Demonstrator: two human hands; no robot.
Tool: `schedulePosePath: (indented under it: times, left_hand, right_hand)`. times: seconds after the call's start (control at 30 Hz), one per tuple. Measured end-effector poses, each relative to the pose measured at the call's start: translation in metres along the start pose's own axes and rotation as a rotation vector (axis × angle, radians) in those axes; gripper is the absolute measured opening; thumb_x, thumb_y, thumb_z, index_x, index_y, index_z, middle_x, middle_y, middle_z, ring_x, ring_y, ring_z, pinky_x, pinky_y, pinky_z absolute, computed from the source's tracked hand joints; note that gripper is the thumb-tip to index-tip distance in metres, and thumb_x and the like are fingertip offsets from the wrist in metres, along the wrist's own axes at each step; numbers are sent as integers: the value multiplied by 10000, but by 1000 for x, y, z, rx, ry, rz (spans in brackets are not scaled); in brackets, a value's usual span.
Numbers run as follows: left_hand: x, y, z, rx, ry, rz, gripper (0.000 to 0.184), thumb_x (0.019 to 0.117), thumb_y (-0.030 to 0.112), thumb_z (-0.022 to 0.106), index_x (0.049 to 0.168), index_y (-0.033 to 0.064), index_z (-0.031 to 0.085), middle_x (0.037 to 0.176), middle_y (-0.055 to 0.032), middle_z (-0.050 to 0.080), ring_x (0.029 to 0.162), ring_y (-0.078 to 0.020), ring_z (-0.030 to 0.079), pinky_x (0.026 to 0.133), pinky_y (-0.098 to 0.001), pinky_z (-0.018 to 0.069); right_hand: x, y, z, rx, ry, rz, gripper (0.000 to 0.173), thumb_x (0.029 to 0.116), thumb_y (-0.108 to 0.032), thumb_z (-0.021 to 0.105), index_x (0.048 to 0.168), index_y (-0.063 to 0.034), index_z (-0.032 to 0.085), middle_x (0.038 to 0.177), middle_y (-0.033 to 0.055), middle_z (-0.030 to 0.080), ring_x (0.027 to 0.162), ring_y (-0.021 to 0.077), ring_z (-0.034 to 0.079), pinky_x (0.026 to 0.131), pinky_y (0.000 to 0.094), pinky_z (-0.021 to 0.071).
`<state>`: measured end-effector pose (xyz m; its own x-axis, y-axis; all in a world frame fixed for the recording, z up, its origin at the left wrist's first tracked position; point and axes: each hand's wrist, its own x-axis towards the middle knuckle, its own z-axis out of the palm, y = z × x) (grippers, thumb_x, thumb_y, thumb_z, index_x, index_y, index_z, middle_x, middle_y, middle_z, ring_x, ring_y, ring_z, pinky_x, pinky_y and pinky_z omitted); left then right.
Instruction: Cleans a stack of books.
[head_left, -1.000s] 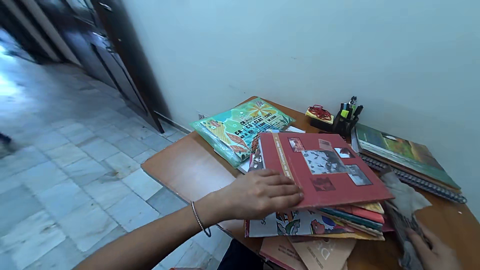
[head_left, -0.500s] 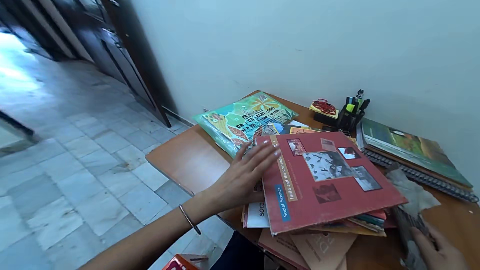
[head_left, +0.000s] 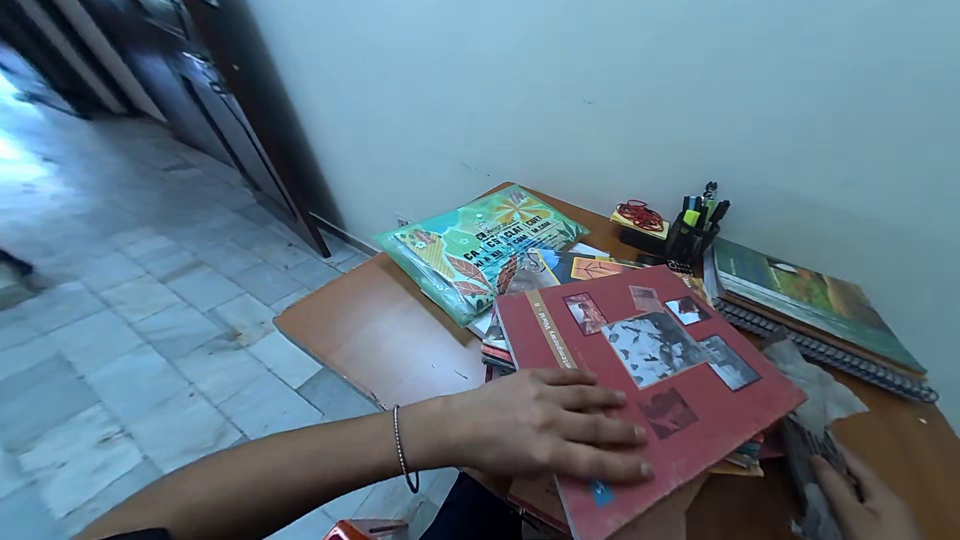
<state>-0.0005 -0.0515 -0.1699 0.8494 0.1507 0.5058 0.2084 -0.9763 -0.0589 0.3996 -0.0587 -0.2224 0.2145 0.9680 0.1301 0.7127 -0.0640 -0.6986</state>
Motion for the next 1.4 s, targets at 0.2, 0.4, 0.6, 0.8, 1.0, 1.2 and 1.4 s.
schedulePosePath:
  times: [0.2,0.4,0.6,0.8,1.0,1.2,1.4]
  left_hand:
    - [10,-1,-6,-153,236,-107,318,1056,113,478,1330,126,639,1335,-127,670,1296,-242,608,1089,-368,479]
    - [45,-33,-68,-612,765,-739,150,979,9,547,1029,90,663,889,109,723,822,54,674,763,-167,581]
    - [59,-62,-111,-1340,1183,-1169,152,1061,166,480,1140,107,595,957,-70,725,856,-156,736,751,-338,630]
    - [40,-53,-71,-1415,1038,-1676,174,1041,169,502,1151,65,590,930,-105,693,802,-181,704,691,-342,596]
    - [12,-58,-59,-1346,852,-1666,170,1052,103,478,1198,71,560,951,-89,694,828,-163,708,730,-319,599]
    - [-5,-58,-52,-1452,980,-1590,225,1082,194,416,1157,54,575,942,-87,687,806,-151,706,714,-301,601]
    - [-16,-49,-37,-1512,1216,-1471,207,1065,80,381,1151,42,565,948,-100,691,814,-142,711,739,-280,600]
  right_hand:
    - [0,1,1,16,11,-23,478,1009,-95,486,1389,194,495,1387,420,518,1327,449,530,1139,477,391]
    - [7,26,7,21,66,-65,466,1006,-183,501,1297,169,590,1290,364,605,1222,333,615,1064,392,457]
    - [-2,-7,-3,-4,-9,-5,453,1017,-84,494,1374,193,509,1362,415,537,1305,455,541,1131,487,393]
    - [0,-1,-1,13,-8,-9,473,1014,-92,499,1387,198,490,1363,416,533,1292,437,551,1121,472,403]
    - [2,1,-5,117,18,28,440,1008,-67,500,1361,196,514,1310,367,588,1205,286,604,1053,376,456]
    - [31,-25,-44,390,175,18,262,1015,-40,466,1145,177,536,912,2,589,803,-80,586,794,123,496]
    - [81,-131,-37,63,116,-115,306,1057,-108,545,1299,69,607,1081,232,651,917,254,599,842,489,476]
